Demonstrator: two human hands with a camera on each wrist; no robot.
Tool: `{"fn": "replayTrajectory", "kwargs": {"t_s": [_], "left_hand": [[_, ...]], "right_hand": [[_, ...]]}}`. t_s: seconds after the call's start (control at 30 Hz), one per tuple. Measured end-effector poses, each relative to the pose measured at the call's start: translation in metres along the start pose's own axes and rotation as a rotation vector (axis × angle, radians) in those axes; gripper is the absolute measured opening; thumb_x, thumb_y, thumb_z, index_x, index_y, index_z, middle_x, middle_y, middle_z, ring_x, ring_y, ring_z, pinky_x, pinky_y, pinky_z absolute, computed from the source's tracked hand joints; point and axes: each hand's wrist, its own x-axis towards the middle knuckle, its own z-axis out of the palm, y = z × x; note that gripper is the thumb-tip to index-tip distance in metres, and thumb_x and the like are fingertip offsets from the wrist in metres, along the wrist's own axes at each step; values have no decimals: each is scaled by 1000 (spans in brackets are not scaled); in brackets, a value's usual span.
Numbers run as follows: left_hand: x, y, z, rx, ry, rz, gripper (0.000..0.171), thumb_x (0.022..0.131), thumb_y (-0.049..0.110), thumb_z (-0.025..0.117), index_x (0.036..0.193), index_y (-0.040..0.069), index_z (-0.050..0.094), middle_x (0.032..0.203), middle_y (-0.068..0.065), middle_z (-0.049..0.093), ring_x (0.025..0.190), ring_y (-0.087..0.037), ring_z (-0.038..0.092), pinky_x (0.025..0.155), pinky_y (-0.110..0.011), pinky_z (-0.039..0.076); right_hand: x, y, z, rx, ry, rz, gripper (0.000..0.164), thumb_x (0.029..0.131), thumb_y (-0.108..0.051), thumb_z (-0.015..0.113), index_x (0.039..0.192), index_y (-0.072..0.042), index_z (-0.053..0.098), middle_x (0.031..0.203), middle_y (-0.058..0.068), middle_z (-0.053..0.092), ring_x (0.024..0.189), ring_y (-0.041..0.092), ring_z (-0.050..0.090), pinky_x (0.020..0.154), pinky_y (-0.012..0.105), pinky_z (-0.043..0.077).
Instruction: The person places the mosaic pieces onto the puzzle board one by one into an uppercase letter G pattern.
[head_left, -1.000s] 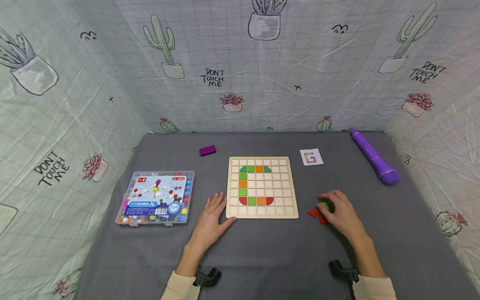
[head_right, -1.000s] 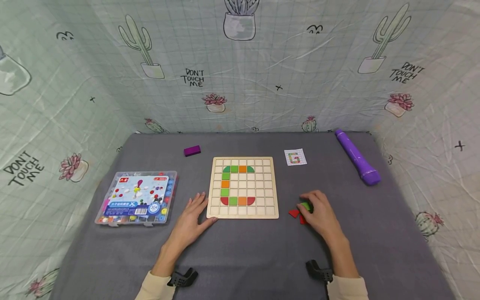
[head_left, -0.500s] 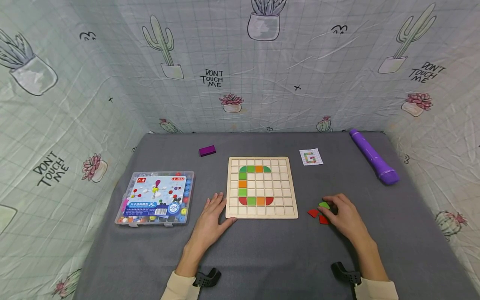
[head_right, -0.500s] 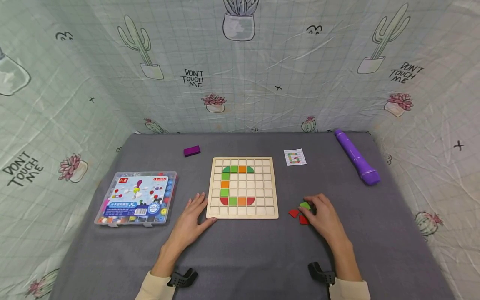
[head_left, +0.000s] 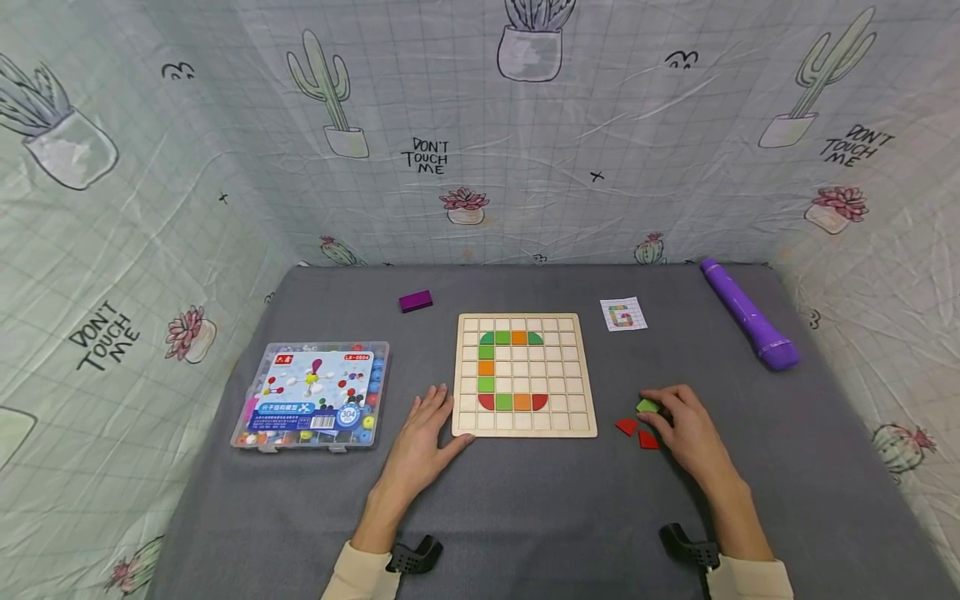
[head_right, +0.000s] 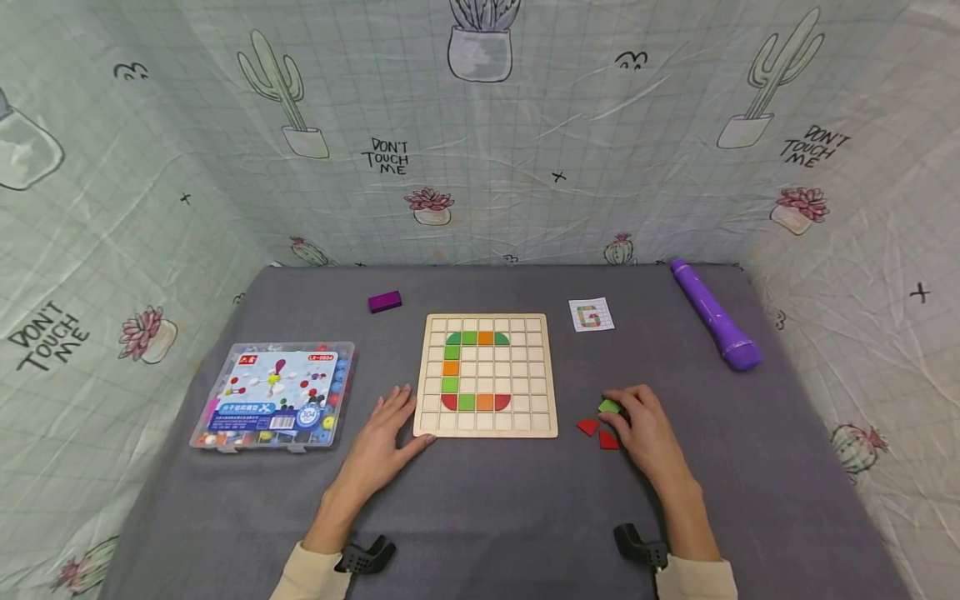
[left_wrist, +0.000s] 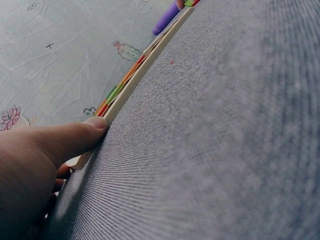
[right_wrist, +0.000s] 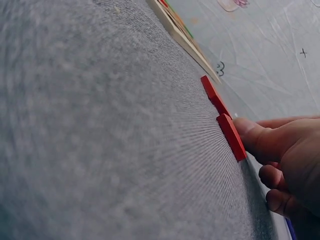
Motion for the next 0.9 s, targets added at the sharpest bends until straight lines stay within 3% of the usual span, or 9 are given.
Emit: {"fn": "replayTrajectory", "kwargs": {"t_s": [0.23, 0.4, 0.6, 0.9], "left_hand": [[0, -1, 1, 4, 3, 1, 75, 88, 47, 74, 144, 2, 53, 155, -16, 46, 149, -31, 37, 128, -48, 23], [0, 0, 0, 2, 5, 2, 75, 88, 46, 75, 144, 2, 53, 155, -15, 47, 149, -31, 37, 128, -48, 23], [0, 1, 0, 13, 13, 15, 74, 87, 44, 76, 143, 1, 54, 154, -17, 47, 148, -34, 38, 127, -50, 25], [0, 2, 0, 17, 18, 21, 74, 87, 43, 76, 143, 1, 54, 154, -17, 47, 148, -34, 39, 127, -51, 26]], "right_hand": [[2, 1, -2, 25, -29, 34, 38, 86, -12, 78, 122, -5, 66, 96, 8, 66, 78, 15, 54, 65, 31, 46], [3, 0, -1, 41, -2, 36, 34, 84, -8, 80, 114, -5, 64, 86, 4, 65, 71, 9, 51, 59, 27, 46], [5, -2, 0, 31, 41, -11, 23, 86, -4, 77, 107, -4, 68, 94, 8, 68, 79, 16, 59, 66, 35, 52], [12, -9, 1, 36, 45, -41, 23, 88, -1, 73, 111, -3, 68, 98, 10, 68, 82, 18, 59, 68, 35, 52]]}}
